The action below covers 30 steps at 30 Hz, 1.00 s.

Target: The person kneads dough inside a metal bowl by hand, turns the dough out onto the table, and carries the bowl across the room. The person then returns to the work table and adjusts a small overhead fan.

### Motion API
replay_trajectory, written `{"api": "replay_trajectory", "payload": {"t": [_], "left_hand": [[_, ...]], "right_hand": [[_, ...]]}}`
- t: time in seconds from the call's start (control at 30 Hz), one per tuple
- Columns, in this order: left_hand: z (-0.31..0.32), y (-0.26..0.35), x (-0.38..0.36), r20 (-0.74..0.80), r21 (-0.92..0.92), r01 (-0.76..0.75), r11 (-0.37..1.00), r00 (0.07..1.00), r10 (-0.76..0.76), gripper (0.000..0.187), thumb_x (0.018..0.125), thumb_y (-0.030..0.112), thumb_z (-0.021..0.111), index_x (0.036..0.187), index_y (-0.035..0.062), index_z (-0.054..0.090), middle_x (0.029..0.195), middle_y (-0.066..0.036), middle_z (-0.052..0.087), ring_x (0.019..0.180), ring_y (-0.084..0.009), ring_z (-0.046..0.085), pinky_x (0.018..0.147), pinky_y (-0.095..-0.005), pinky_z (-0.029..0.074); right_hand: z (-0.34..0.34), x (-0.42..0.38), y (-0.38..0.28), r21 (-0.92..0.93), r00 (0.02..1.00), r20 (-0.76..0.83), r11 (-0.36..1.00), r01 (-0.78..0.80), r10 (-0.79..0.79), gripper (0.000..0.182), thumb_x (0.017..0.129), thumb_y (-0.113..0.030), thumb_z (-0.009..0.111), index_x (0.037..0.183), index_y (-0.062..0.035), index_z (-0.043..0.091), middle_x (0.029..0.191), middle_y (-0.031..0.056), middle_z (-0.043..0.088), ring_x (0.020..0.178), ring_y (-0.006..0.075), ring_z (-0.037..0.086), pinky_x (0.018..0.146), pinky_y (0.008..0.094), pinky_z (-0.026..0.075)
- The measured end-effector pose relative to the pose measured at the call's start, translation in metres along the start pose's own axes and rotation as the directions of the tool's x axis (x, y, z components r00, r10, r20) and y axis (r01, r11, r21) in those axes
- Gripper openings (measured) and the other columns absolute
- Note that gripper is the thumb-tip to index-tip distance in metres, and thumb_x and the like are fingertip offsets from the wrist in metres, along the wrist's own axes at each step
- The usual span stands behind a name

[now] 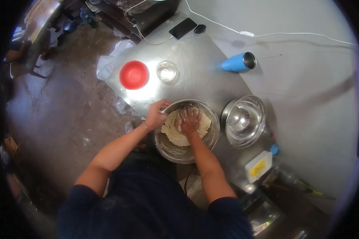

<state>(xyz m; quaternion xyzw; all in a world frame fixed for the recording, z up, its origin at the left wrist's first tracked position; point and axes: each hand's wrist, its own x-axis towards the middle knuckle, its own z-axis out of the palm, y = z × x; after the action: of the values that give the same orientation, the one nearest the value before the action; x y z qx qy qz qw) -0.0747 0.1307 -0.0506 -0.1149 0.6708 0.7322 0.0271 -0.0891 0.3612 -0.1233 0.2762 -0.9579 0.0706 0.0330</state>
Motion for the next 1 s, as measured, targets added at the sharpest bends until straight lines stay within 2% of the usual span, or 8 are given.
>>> {"api": "replay_trajectory", "payload": {"t": [0.17, 0.4, 0.6, 0.7, 0.77, 0.83, 0.87, 1.0], "left_hand": [[0.002, -0.013, -0.001, -0.013, -0.004, 0.026, 1.000, 1.000, -0.026, 0.028, 0.076, -0.008, 0.067, 0.104, -0.0023, 0.069, 0.100, -0.013, 0.075, 0.092, -0.0172, 0.069, 0.084, -0.0324, 0.056], [-0.004, 0.010, -0.006, -0.013, 0.029, -0.097, 0.995, 0.995, 0.098, 0.024, 0.075, -0.003, 0.072, 0.099, -0.0011, 0.069, 0.091, -0.012, 0.074, 0.086, -0.0176, 0.068, 0.080, -0.0323, 0.053], [-0.001, -0.007, -0.002, -0.024, 0.038, -0.104, 0.994, 0.994, 0.105, 0.024, 0.075, 0.002, 0.079, 0.097, 0.0000, 0.071, 0.089, -0.011, 0.074, 0.084, -0.0161, 0.067, 0.078, -0.0314, 0.053], [-0.002, -0.003, -0.004, -0.024, 0.053, -0.098, 0.994, 0.995, 0.099, 0.021, 0.077, 0.000, 0.075, 0.097, 0.0000, 0.070, 0.088, -0.013, 0.074, 0.083, -0.0185, 0.069, 0.076, -0.0320, 0.053], [-0.003, -0.001, -0.004, -0.015, 0.113, -0.134, 0.984, 0.990, 0.137, 0.020, 0.079, -0.006, 0.066, 0.097, -0.0003, 0.069, 0.089, -0.019, 0.075, 0.081, -0.0250, 0.073, 0.073, -0.0344, 0.055], [-0.002, -0.008, -0.001, -0.008, 0.082, -0.124, 0.989, 0.992, 0.125, 0.019, 0.079, -0.002, 0.072, 0.098, 0.0002, 0.070, 0.088, -0.013, 0.074, 0.081, -0.0174, 0.068, 0.074, -0.0315, 0.053], [-0.002, -0.011, 0.000, -0.007, 0.067, -0.118, 0.991, 0.993, 0.118, 0.019, 0.079, -0.001, 0.075, 0.098, 0.0005, 0.071, 0.087, -0.010, 0.074, 0.081, -0.0136, 0.066, 0.074, -0.0301, 0.053], [0.000, 0.001, -0.001, -0.014, 0.099, -0.011, 0.995, 1.000, 0.013, 0.018, 0.081, -0.006, 0.066, 0.098, -0.0001, 0.070, 0.086, -0.009, 0.073, 0.080, -0.0130, 0.065, 0.074, -0.0304, 0.053]], "right_hand": [[-0.009, 0.005, -0.004, -0.112, 0.991, 0.132, 0.994, -0.003, 0.018, 0.055, 0.073, -0.052, 0.073, 0.119, -0.0230, 0.075, 0.138, 0.0143, 0.057, 0.129, 0.0408, 0.049, 0.119, 0.0655, 0.020], [-0.070, 0.018, -0.029, 0.109, 0.986, 0.138, 0.989, -0.104, 0.088, 0.051, 0.088, -0.042, 0.071, 0.131, -0.0153, 0.067, 0.143, 0.0171, 0.055, 0.134, 0.0417, 0.046, 0.120, 0.0582, 0.025], [-0.135, -0.033, -0.039, 0.348, 0.850, -0.051, 0.807, -0.478, 0.525, 0.053, 0.101, -0.035, 0.063, 0.142, -0.0026, 0.057, 0.151, 0.0222, 0.048, 0.141, 0.0393, 0.043, 0.118, 0.0478, 0.034], [-0.120, -0.064, -0.042, 0.691, 0.558, 0.156, 0.314, -0.651, 0.815, 0.058, 0.104, -0.035, 0.059, 0.148, 0.0024, 0.049, 0.154, 0.0220, 0.047, 0.143, 0.0329, 0.043, 0.117, 0.0427, 0.035], [-0.095, -0.074, -0.029, 0.768, 0.371, 0.366, -0.052, -0.638, 0.854, 0.064, 0.106, -0.040, 0.054, 0.151, 0.0042, 0.044, 0.154, 0.0177, 0.048, 0.141, 0.0299, 0.045, 0.118, 0.0394, 0.034], [-0.097, -0.062, -0.034, 0.772, 0.231, 0.511, -0.324, -0.546, 0.828, 0.066, 0.107, -0.045, 0.052, 0.152, 0.0032, 0.044, 0.153, 0.0156, 0.050, 0.141, 0.0315, 0.046, 0.119, 0.0400, 0.033], [-0.070, -0.066, -0.009, 0.831, 0.486, 0.556, -0.444, -0.335, 0.674, 0.062, 0.109, -0.048, 0.047, 0.151, -0.0026, 0.048, 0.153, 0.0125, 0.051, 0.138, 0.0267, 0.050, 0.116, 0.0378, 0.037], [-0.056, -0.031, 0.014, 0.782, 0.551, 0.615, -0.525, -0.336, 0.564, 0.059, 0.107, -0.048, 0.050, 0.145, -0.0027, 0.054, 0.140, 0.0110, 0.061, 0.127, 0.0240, 0.059, 0.110, 0.0388, 0.045]]}}
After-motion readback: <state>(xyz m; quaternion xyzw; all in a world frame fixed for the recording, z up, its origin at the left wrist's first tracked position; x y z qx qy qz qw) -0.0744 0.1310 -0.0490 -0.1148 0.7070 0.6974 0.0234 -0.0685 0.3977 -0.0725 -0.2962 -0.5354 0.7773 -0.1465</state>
